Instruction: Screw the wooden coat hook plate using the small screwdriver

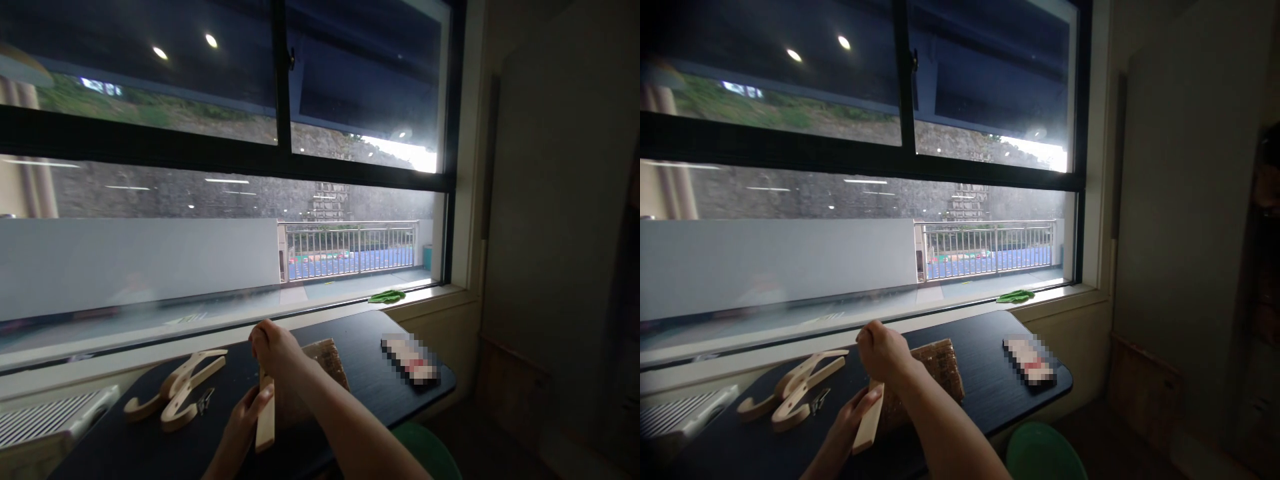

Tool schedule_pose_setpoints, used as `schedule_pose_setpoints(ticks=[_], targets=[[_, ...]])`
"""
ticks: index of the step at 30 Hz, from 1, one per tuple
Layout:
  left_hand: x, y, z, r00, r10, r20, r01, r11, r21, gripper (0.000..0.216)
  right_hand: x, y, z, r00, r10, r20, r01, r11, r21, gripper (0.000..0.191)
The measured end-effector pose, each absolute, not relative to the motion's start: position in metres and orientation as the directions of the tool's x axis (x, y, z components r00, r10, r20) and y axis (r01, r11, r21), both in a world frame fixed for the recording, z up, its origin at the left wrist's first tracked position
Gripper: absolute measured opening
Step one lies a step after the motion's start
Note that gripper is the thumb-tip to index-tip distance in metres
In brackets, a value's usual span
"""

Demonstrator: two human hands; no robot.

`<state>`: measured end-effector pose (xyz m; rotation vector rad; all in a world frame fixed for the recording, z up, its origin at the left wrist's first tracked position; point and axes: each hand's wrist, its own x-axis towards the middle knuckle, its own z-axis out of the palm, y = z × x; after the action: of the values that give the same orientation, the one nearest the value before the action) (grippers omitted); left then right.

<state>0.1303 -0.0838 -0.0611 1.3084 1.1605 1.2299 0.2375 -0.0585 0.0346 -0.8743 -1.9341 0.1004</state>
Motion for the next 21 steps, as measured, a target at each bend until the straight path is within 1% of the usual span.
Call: schedule_pose_setpoints(ticks=[2,4,5,7,8,10,11,15,16,18,21], targets=[[0.130,-0.085,-0.060,0.052,0.996,0.067,0.027,-0.069,0.997,0.052,0.245,-0.063,0.046,-0.321,0.563,0.762,0.569,0.758,-0.320,0.021],[0.131,-0.087,-0.058,0.081,0.995,0.061,0.028,-0.063,0.998,0.053,0.249,-0.063,0.058,-0.449,0.501,0.740,0.676,0.732,-0.086,0.025],[0.131,-0.089,-0.056,0.098,0.993,0.061,0.030,-0.065,0.997,0.053,0.250,-0.061,0.062,-0.497,0.495,0.712,0.705,0.709,0.000,0.026],[0.132,-0.092,-0.053,0.114,0.991,0.065,0.036,-0.069,0.997,0.054,0.248,-0.056,0.065,-0.530,0.486,0.695,0.738,0.668,0.095,0.028],[0.132,-0.093,-0.051,0.113,0.991,0.071,0.038,-0.076,0.996,0.055,0.246,-0.054,0.065,-0.533,0.486,0.692,0.748,0.653,0.118,0.028],[0.133,-0.095,-0.049,0.103,0.992,0.074,0.053,-0.080,0.995,0.055,0.242,-0.051,0.061,-0.500,0.499,0.708,0.779,0.616,0.115,0.029],[0.133,-0.096,-0.048,0.097,0.993,0.069,0.064,-0.075,0.995,0.056,0.240,-0.052,0.058,-0.464,0.519,0.718,0.802,0.590,0.092,0.029],[0.133,-0.094,-0.050,0.050,0.996,0.077,0.092,-0.081,0.992,0.056,0.238,-0.060,0.057,-0.297,0.634,0.714,0.879,0.474,-0.055,0.029],[0.133,-0.094,-0.051,0.043,0.995,0.089,0.090,-0.093,0.992,0.056,0.239,-0.063,0.060,-0.292,0.658,0.694,0.879,0.470,-0.076,0.029],[0.132,-0.092,-0.054,0.038,0.993,0.109,0.081,-0.112,0.990,0.054,0.242,-0.071,0.068,-0.338,0.689,0.641,0.863,0.499,-0.082,0.029],[0.132,-0.091,-0.056,0.051,0.992,0.116,0.065,-0.119,0.991,0.052,0.246,-0.079,0.078,-0.434,0.699,0.568,0.835,0.548,-0.036,0.026]])
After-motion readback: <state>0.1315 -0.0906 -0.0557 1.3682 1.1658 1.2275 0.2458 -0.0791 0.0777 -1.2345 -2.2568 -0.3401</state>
